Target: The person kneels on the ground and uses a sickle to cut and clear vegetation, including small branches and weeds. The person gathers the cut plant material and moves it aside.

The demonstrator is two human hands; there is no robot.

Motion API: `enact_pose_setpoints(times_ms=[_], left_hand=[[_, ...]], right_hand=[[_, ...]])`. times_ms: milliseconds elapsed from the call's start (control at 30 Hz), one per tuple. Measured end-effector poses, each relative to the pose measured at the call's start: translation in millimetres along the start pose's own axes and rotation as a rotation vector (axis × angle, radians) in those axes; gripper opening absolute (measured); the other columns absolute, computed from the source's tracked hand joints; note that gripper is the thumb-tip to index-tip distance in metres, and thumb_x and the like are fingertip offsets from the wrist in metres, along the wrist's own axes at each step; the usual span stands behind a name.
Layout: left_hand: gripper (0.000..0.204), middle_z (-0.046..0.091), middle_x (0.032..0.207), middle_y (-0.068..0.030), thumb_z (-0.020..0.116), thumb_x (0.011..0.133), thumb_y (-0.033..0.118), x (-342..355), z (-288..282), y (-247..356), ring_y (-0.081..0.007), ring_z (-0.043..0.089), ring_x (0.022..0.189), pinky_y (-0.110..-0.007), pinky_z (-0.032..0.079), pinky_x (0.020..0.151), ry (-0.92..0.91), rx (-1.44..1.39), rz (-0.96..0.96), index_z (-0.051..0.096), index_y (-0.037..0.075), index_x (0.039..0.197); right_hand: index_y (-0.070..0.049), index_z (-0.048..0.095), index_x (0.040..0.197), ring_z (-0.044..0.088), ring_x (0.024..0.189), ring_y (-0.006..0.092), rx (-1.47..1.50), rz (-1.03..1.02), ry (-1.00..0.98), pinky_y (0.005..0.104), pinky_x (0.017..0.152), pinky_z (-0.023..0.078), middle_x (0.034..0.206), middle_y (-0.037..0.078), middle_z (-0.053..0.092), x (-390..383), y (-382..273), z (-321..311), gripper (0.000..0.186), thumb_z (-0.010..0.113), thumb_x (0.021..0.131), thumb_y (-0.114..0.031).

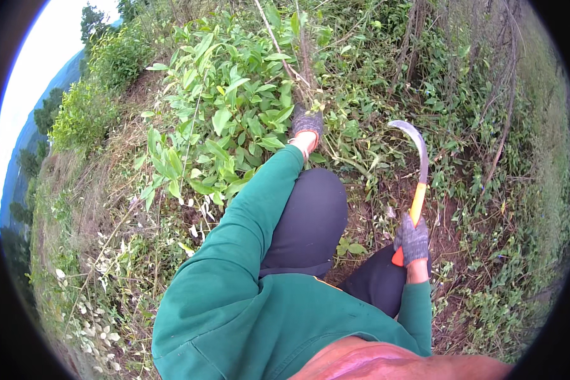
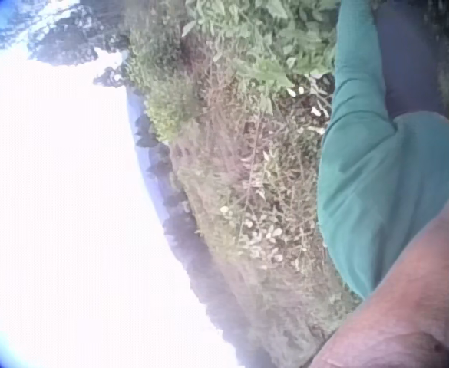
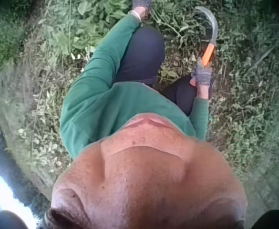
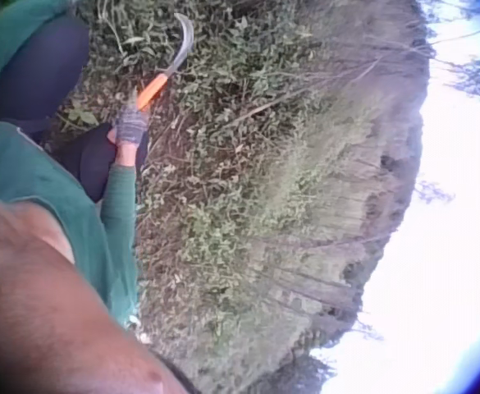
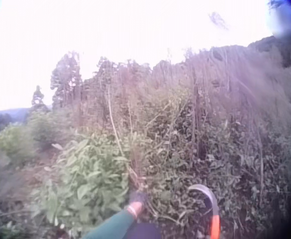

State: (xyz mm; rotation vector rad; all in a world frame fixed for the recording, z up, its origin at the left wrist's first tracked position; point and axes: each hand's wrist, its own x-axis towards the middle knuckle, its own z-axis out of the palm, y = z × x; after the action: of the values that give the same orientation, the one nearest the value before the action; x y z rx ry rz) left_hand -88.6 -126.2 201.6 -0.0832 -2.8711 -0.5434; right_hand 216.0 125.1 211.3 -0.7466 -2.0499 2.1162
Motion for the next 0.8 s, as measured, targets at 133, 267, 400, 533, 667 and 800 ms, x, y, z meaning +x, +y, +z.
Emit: enact_pose_setpoints(times_ms=[133,267,400,533,667,800], left_hand=[[0.032,0.064,0.092,-0.0132,0.051,0.091,0.018,-27,-30,-2,-0.0221,0.062,0.075,-0.035,0.048,0.067,0.074,-0.296,-0.071,0.048,0.003,0.118],[0.049,0.058,0.082,-0.0099,0.065,0.083,0.013,-74,-160,-12,-0.0180,0.056,0.065,-0.030,0.049,0.052,0.273,-1.259,-0.150,0.040,0.000,0.124],[0.044,0.048,0.065,0.0008,0.068,0.081,0.011,-110,-242,-59,-0.0093,0.045,0.048,-0.024,0.042,0.043,0.401,-1.179,-0.153,0.046,0.003,0.119],[0.047,0.043,0.063,0.0030,0.059,0.085,0.005,-168,-285,-83,-0.0069,0.043,0.047,-0.022,0.046,0.044,0.594,-1.166,-0.049,0.042,0.001,0.129],[0.031,0.048,0.064,0.0022,0.062,0.086,0.010,-227,-337,-215,-0.0102,0.046,0.044,-0.025,0.046,0.043,0.925,-1.139,-0.258,0.057,0.008,0.116],[0.037,0.058,0.071,-0.0101,0.065,0.084,0.038,-328,-372,-408,-0.0242,0.051,0.046,-0.040,0.044,0.044,1.115,-0.936,-0.899,0.058,0.007,0.104]], right_hand=[[-0.007,0.049,0.087,0.045,0.041,0.0112,-0.073,0.066,-0.051,0.0273,0.037,0.038,0.057,-0.001,0.047,29,23,11,0.020,0.061,0.089,-0.023],[-0.006,0.053,0.091,0.046,0.047,0.0096,-0.194,-0.098,-0.041,0.0256,0.041,0.037,0.061,0.000,0.051,38,41,4,0.017,0.061,0.089,-0.020],[-0.006,0.050,0.090,0.046,0.045,0.0090,0.063,-0.006,-0.088,0.0258,0.039,0.037,0.060,-0.001,0.049,28,26,18,0.016,0.062,0.088,-0.018],[-0.006,0.050,0.090,0.047,0.043,0.0104,-0.032,-0.010,-0.037,0.0273,0.037,0.037,0.059,0.000,0.049,32,29,6,0.017,0.062,0.088,-0.017],[-0.006,0.050,0.090,0.044,0.043,0.0100,-0.079,-0.034,-0.048,0.0269,0.037,0.036,0.058,-0.001,0.047,28,19,15,0.017,0.062,0.088,-0.018],[-0.007,0.050,0.088,0.043,0.041,0.0100,0.005,-0.013,-0.139,0.0271,0.036,0.035,0.057,-0.001,0.047,31,31,17,0.017,0.062,0.088,-0.018]])
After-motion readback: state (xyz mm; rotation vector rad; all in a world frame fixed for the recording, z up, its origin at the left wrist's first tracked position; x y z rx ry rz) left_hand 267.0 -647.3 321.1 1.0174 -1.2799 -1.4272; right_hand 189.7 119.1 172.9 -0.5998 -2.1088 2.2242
